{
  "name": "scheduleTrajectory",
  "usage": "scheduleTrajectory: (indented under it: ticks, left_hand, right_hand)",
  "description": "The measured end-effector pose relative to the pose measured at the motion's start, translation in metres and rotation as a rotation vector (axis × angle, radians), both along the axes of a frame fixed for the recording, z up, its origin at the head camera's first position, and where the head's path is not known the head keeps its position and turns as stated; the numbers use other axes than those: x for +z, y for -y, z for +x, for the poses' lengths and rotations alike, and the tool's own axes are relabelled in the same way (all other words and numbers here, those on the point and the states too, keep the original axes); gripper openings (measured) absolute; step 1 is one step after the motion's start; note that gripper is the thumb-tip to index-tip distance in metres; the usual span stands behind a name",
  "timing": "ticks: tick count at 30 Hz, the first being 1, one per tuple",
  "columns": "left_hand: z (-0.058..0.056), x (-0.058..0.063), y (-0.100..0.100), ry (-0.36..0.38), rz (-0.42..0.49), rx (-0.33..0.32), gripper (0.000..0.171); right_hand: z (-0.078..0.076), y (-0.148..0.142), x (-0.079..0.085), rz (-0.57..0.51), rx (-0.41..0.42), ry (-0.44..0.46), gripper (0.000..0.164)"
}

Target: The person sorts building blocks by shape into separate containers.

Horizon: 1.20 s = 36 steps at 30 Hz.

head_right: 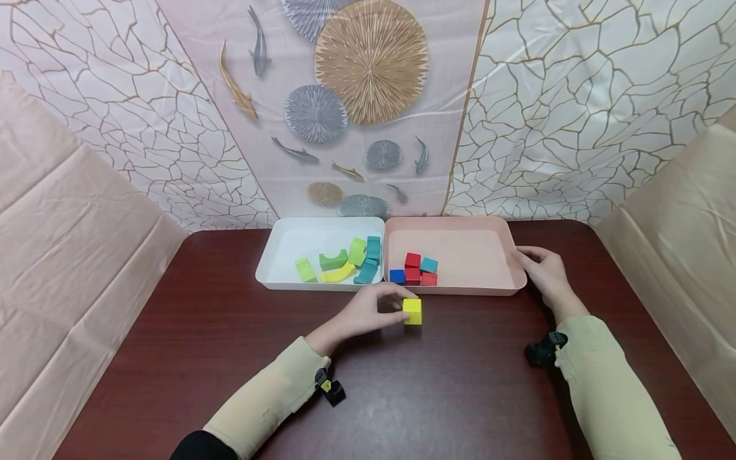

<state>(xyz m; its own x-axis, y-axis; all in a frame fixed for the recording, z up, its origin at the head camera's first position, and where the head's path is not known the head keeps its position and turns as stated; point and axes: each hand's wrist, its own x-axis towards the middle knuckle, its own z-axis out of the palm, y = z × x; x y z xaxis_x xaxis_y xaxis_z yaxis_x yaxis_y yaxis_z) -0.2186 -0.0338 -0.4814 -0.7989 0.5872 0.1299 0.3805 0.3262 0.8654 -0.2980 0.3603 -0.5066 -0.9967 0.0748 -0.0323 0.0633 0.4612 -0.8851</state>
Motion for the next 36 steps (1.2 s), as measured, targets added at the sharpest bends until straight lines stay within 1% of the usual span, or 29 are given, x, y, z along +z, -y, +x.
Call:
scheduleTrajectory:
  ticks: [6,13,22,27,31,36]
  left_hand:
    - [-0.007,0.004,0.001,-0.017,0.005,0.021,0.033]
    - [-0.014,0.012,0.003,-0.015,0.047,0.044,0.032]
    - [-0.021,0.018,0.004,-0.041,0.064,0.062,0.033]
    - [-0.023,0.020,0.004,-0.043,0.054,0.084,0.033]
    - [-0.027,0.022,0.003,-0.039,0.037,0.099,0.034]
    - [-0.033,0.026,0.001,-0.037,0.035,0.126,0.034]
  right_hand:
    - [0.000,0.001,0.001,-0.004,-0.006,0.001,0.068]
    - [0.000,0.000,0.001,-0.010,-0.011,-0.005,0.069]
    - [0.002,0.000,0.002,0.004,-0.011,0.016,0.072]
    - [0.001,-0.001,0.000,-0.004,-0.001,0.024,0.073]
    - [0.001,-0.001,-0.001,-0.021,-0.002,0.013,0.074]
    - [0.001,-0.001,-0.001,-0.041,-0.008,-0.003,0.076]
